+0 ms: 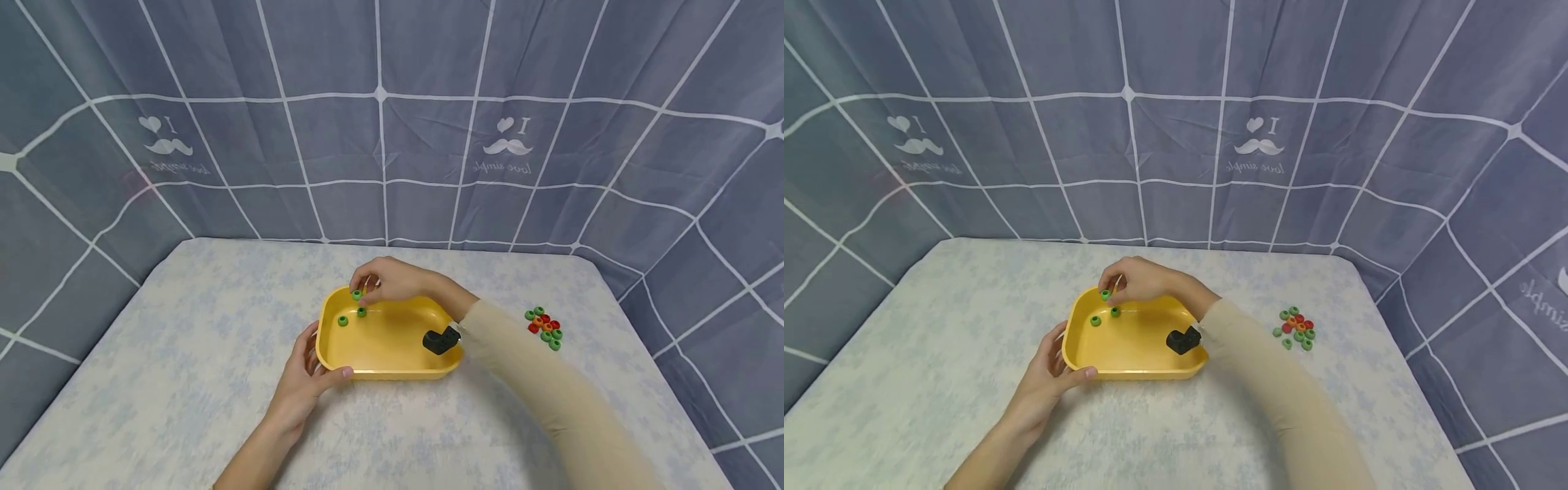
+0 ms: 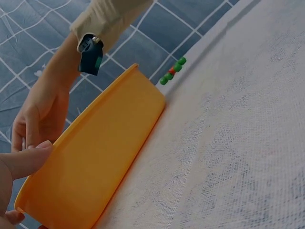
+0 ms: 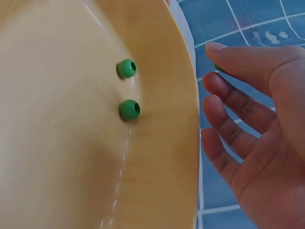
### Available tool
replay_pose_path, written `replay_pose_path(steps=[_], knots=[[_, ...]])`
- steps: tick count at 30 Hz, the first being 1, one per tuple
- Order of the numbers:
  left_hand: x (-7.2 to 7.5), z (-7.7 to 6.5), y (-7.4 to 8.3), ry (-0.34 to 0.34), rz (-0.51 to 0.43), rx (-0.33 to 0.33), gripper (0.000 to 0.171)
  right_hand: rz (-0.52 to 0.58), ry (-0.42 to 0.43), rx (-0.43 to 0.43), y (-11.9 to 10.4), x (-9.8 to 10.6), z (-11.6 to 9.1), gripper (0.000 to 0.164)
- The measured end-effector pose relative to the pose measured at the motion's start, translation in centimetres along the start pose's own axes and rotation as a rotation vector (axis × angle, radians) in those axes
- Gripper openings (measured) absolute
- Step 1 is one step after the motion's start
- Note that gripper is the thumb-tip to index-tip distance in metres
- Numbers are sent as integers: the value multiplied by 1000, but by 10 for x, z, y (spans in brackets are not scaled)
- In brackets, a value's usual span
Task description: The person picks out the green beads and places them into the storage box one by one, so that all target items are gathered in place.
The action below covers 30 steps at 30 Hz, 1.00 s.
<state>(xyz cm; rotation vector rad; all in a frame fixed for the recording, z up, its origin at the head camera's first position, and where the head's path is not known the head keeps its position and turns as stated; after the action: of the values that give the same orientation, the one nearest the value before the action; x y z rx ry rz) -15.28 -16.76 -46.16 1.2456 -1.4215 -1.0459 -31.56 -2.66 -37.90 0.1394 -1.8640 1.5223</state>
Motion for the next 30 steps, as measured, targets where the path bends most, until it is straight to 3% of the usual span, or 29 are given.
replay_pose_path(steps=[11,30], knots=[[0,-1,3,3,-1,-12,105,-7,-11,-6,-1,1,5,25],[0,1,-4,25,7,3,107,39,82,-65,19,26,-49,23]])
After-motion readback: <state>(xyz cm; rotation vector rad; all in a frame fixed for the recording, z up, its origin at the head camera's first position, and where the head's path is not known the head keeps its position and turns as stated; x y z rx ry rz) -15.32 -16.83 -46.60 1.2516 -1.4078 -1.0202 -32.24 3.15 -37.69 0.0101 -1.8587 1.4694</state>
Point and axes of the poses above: each hand's wrist, its own z-axis towards the middle knuckle, its own x-axis out of the back of the hand, y = z × x, the point moved 6 cm from there along z, towards the middle knuckle, and after that the axes turned 11 degrees about z, right-handed, at the moved point
